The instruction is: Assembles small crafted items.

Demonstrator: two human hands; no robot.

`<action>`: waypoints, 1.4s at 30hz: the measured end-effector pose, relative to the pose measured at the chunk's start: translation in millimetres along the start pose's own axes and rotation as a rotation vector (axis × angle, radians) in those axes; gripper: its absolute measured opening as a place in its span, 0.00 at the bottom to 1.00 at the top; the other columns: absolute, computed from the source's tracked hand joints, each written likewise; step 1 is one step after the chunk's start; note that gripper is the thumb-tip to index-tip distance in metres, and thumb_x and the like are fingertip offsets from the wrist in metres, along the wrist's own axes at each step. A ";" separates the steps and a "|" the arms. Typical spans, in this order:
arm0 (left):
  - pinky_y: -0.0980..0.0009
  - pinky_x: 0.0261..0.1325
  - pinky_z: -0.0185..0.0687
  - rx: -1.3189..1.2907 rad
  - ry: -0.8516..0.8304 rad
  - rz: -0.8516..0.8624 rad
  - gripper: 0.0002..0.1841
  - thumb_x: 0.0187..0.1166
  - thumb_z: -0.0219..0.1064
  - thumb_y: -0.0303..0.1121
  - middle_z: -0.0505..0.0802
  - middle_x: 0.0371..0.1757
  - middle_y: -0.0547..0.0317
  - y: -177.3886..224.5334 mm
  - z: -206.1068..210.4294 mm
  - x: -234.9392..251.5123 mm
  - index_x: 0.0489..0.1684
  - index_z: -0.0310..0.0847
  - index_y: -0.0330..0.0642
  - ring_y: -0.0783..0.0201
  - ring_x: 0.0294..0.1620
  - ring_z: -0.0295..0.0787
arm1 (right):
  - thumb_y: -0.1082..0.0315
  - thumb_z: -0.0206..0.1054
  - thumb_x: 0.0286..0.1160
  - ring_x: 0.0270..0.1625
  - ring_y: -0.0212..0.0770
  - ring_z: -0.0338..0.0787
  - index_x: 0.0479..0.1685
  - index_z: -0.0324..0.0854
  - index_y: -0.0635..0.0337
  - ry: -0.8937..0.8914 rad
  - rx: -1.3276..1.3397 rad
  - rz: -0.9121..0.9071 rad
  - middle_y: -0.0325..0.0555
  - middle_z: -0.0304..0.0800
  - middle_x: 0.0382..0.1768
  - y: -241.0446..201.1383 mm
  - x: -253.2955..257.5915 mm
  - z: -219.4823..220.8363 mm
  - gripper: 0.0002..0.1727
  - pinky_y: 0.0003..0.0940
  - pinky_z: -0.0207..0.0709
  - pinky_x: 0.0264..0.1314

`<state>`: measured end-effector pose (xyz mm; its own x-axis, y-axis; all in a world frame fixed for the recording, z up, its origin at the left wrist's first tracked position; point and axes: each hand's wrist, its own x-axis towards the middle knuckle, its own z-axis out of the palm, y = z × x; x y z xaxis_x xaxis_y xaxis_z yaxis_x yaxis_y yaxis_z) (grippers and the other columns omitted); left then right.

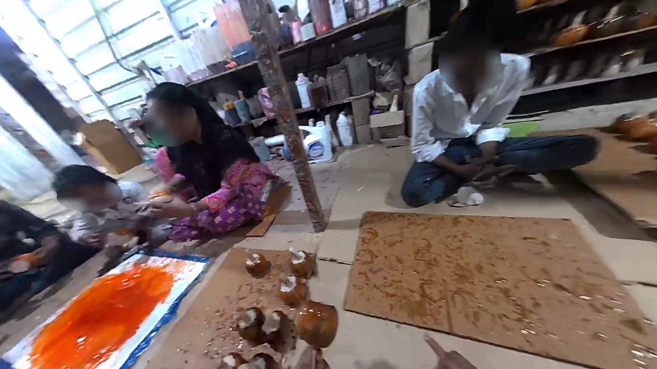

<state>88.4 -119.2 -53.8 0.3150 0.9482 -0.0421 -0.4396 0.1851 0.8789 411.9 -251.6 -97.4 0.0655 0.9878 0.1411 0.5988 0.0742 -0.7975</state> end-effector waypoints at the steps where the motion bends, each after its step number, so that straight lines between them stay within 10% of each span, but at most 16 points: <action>1: 0.77 0.33 0.77 0.006 -0.049 -0.029 0.20 0.94 0.37 0.41 0.79 0.19 0.75 -20.1 21.6 -3.8 0.40 0.76 0.50 0.77 0.21 0.75 | 0.58 0.57 0.86 0.52 0.55 0.89 0.90 0.66 0.48 0.042 -0.064 -0.010 0.58 0.89 0.53 -7.8 -2.9 0.4 0.31 0.58 0.83 0.56; 7: 0.78 0.34 0.74 0.393 -0.227 -0.033 0.17 0.94 0.40 0.39 0.76 0.22 0.75 -112.8 62.0 -18.2 0.43 0.73 0.43 0.78 0.23 0.72 | 0.69 0.67 0.67 0.54 0.55 0.87 0.83 0.75 0.31 0.300 -0.363 -0.123 0.52 0.86 0.55 -28.2 -13.5 -3.3 0.38 0.58 0.80 0.53; 12: 0.74 0.42 0.79 0.715 -0.277 0.036 0.20 0.94 0.42 0.37 0.80 0.28 0.65 -112.5 55.6 -26.7 0.49 0.77 0.29 0.75 0.30 0.77 | 0.72 0.79 0.52 0.56 0.54 0.88 0.82 0.71 0.16 0.210 -0.575 -0.199 0.47 0.88 0.54 -33.4 -6.5 15.5 0.51 0.61 0.77 0.57; 16: 0.73 0.40 0.77 0.813 -0.233 0.109 0.22 0.94 0.43 0.39 0.77 0.27 0.64 -114.1 51.5 -26.2 0.52 0.78 0.28 0.74 0.28 0.74 | 0.71 0.72 0.61 0.59 0.55 0.86 0.86 0.61 0.08 0.106 -0.555 0.021 0.48 0.86 0.55 -40.2 4.4 16.1 0.52 0.62 0.73 0.61; 22: 0.78 0.36 0.74 0.544 -0.227 0.005 0.17 0.93 0.42 0.38 0.76 0.24 0.73 -119.9 54.1 -23.6 0.49 0.74 0.37 0.78 0.25 0.72 | 0.69 0.68 0.69 0.68 0.57 0.79 0.90 0.56 0.11 -0.030 -0.408 0.378 0.53 0.78 0.65 -25.3 3.7 4.2 0.49 0.61 0.72 0.63; 28: 0.78 0.29 0.76 0.230 -0.197 -0.205 0.19 0.94 0.39 0.41 0.77 0.18 0.73 -122.7 52.5 -20.0 0.37 0.74 0.46 0.76 0.18 0.74 | 0.69 0.77 0.55 0.53 0.54 0.87 0.86 0.64 0.13 0.160 -0.661 -0.134 0.47 0.87 0.50 -35.2 -5.8 21.3 0.53 0.62 0.74 0.58; 37: 0.76 0.32 0.76 0.051 -0.294 -0.316 0.19 0.93 0.44 0.46 0.76 0.18 0.73 -121.0 54.1 -19.4 0.35 0.75 0.50 0.75 0.20 0.74 | 0.66 0.67 0.70 0.66 0.57 0.80 0.91 0.52 0.12 -0.029 -0.461 0.392 0.54 0.80 0.64 -31.1 10.2 5.7 0.49 0.62 0.71 0.63; 42: 0.77 0.31 0.75 0.349 -0.269 -0.239 0.17 0.93 0.42 0.40 0.76 0.21 0.72 -126.1 54.6 -20.5 0.42 0.74 0.44 0.76 0.21 0.72 | 0.69 0.70 0.64 0.59 0.54 0.84 0.88 0.64 0.16 0.087 -0.441 0.121 0.51 0.84 0.56 -37.8 0.9 7.8 0.47 0.61 0.72 0.62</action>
<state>183.3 -176.1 -137.8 0.5988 0.7809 -0.1778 -0.0353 0.2475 0.9683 383.1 -252.4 -71.8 0.2108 0.9694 0.1261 0.8636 -0.1242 -0.4885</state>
